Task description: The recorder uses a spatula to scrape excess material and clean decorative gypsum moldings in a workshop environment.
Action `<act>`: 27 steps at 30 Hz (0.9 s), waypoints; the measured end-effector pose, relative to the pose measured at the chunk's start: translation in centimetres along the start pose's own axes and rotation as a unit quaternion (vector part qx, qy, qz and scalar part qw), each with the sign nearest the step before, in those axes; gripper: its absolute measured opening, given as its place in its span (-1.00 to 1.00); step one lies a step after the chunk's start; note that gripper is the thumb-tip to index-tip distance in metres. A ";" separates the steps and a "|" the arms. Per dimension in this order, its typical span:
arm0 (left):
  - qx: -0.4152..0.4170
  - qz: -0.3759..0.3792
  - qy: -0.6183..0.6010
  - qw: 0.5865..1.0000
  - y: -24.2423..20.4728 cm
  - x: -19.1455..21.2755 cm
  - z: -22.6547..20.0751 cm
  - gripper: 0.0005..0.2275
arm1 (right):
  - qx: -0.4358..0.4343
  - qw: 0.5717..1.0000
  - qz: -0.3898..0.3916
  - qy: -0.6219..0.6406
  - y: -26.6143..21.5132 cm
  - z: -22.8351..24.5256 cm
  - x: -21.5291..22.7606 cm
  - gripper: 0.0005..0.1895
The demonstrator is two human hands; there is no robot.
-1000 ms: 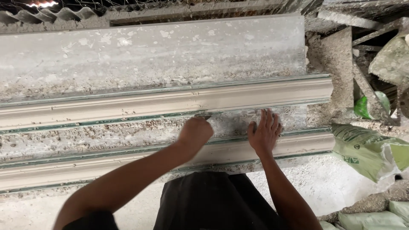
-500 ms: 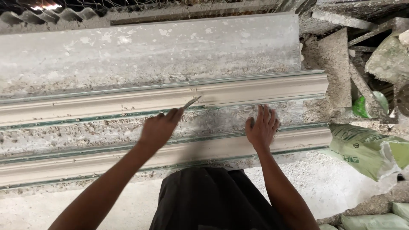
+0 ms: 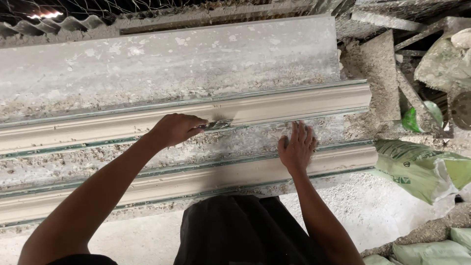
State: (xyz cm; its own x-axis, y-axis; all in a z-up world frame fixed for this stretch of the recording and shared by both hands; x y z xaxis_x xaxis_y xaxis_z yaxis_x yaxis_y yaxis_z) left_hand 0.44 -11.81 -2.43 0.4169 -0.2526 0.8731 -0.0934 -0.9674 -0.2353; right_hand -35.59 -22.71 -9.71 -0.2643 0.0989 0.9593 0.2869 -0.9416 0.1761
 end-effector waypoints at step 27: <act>-0.008 0.024 0.029 0.999 0.5 -0.2 -1.0 -0.65 | 0.007 1.000 0.005 -0.007 -0.1 -0.1 -0.3 -0.36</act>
State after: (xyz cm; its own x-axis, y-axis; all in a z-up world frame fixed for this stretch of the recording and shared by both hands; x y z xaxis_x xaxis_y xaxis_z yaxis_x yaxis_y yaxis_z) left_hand -0.64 -12.27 -2.32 0.3576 -0.2995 0.8845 -0.1260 -0.9540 -0.2721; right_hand -35.61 -22.68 -9.98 -0.2489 0.0943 0.9639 0.3020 -0.9381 0.1697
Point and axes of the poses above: each hand's wrist, its own y-axis towards the middle knuckle, its own x-axis out of the back of the hand, z = x × y, the point moved 8 cm from there along y, towards the middle knuckle, and after that the axes turned 10 degrees about -z, right-handed, at the moved point
